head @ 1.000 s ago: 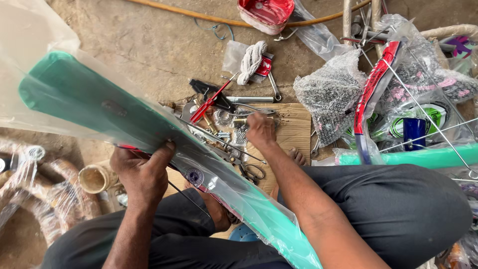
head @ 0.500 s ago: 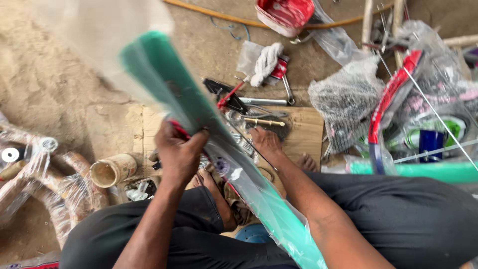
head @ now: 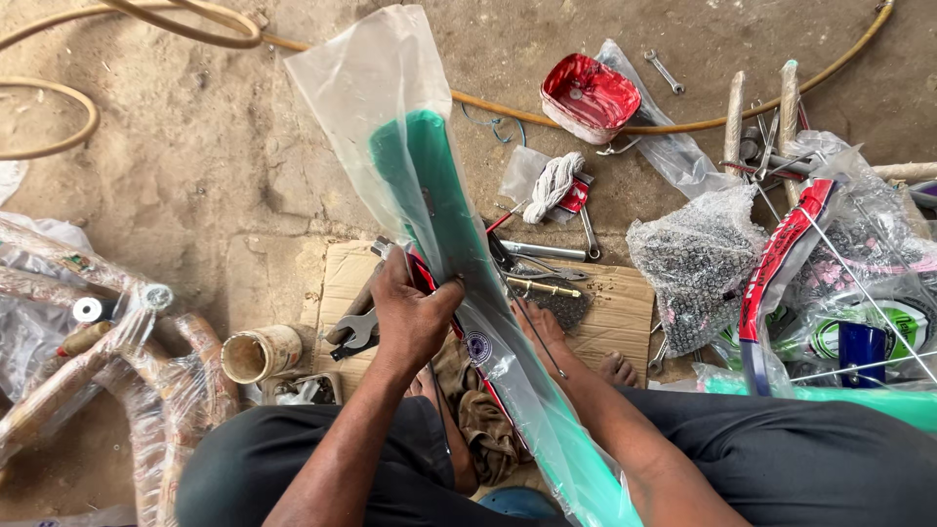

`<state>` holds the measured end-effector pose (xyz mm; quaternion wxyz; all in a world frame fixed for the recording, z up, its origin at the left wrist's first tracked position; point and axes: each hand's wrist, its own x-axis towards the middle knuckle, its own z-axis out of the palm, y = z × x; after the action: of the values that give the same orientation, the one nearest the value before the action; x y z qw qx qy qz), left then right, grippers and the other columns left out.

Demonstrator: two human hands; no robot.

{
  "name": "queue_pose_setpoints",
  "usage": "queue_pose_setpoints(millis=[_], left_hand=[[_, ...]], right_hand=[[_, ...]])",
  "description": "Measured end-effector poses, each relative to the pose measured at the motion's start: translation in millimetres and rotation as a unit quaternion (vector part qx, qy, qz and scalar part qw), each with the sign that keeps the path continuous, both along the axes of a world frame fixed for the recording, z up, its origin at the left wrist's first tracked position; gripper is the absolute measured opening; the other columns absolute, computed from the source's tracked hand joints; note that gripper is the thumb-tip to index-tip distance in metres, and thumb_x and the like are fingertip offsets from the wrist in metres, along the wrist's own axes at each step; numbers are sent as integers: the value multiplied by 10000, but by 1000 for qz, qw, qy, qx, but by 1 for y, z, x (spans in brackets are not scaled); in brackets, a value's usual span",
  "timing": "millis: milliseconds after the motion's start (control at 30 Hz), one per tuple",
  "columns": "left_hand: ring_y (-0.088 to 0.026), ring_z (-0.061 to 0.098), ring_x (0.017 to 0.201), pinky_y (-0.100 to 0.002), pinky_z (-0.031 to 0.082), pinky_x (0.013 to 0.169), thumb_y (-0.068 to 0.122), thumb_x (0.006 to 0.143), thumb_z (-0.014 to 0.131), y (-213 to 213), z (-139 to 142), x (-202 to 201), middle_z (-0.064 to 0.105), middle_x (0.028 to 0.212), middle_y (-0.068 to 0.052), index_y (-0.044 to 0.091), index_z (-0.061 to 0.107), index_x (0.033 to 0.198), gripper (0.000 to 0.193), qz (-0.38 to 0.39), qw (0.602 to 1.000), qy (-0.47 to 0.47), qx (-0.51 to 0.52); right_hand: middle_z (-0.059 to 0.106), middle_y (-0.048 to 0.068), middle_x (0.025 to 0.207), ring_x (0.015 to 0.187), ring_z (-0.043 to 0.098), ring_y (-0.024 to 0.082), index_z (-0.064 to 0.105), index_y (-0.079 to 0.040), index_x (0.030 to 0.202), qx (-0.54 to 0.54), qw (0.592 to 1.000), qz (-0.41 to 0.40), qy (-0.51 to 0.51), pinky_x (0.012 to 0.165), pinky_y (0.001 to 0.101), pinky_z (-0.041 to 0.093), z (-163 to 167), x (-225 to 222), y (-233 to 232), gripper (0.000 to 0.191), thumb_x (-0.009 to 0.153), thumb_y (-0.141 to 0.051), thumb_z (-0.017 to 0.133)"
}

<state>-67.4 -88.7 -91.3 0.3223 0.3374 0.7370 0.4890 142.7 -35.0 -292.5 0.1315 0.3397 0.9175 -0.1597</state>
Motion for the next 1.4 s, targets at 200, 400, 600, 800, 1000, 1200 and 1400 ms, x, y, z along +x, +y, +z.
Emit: queue_pose_setpoints(millis=[200,400,600,800,1000,1200,1400], left_hand=[[-120,602,642,-301,531,612,73,703,710,4,6,3,661,727,-45,5,588,880,225,-6,998,-35,59],[-135,580,643,-320,519,603,79,701,742,15,4,7,638,708,-85,-24,578,838,238,-6,999,-6,49],[-111,574,663,-297,510,613,78,714,730,33,7,12,664,727,-67,-15,632,912,239,-37,989,-32,139],[-91,608,723,-274,530,657,98,766,710,22,-7,12,682,805,-31,-12,643,970,242,-74,977,-82,180],[-93,630,731,-276,544,672,182,816,733,24,-10,12,685,809,-15,-1,652,1020,286,-91,973,-87,195],[-102,591,788,-288,524,709,241,913,697,23,-18,16,665,857,-14,-4,658,1061,289,-84,966,-99,225],[-121,564,736,-316,521,667,264,879,696,33,-11,14,654,775,-76,5,666,1024,298,-69,980,-35,183]], right_hand=[[727,78,765,623,710,237,738,-95,1011,-222,908,-323,146,602,387,568,34,1,40,181,964,-235,634],[708,118,832,711,691,233,677,-43,947,113,856,-271,425,664,392,541,143,1,106,107,987,-140,697],[684,123,934,784,699,284,684,-32,1094,209,832,-8,513,649,402,567,236,-29,38,228,883,2,762],[648,140,902,751,671,304,691,-5,1072,250,827,-73,498,617,409,547,231,-52,9,237,851,26,770],[628,114,851,712,652,271,705,8,1058,248,821,-64,510,585,393,525,219,-48,11,223,847,54,758],[612,108,804,679,625,276,707,8,1017,241,827,-55,506,559,401,503,214,-48,11,230,798,54,759],[599,103,739,635,601,303,721,-9,972,247,826,-33,506,536,436,485,217,-49,14,235,748,51,760]])
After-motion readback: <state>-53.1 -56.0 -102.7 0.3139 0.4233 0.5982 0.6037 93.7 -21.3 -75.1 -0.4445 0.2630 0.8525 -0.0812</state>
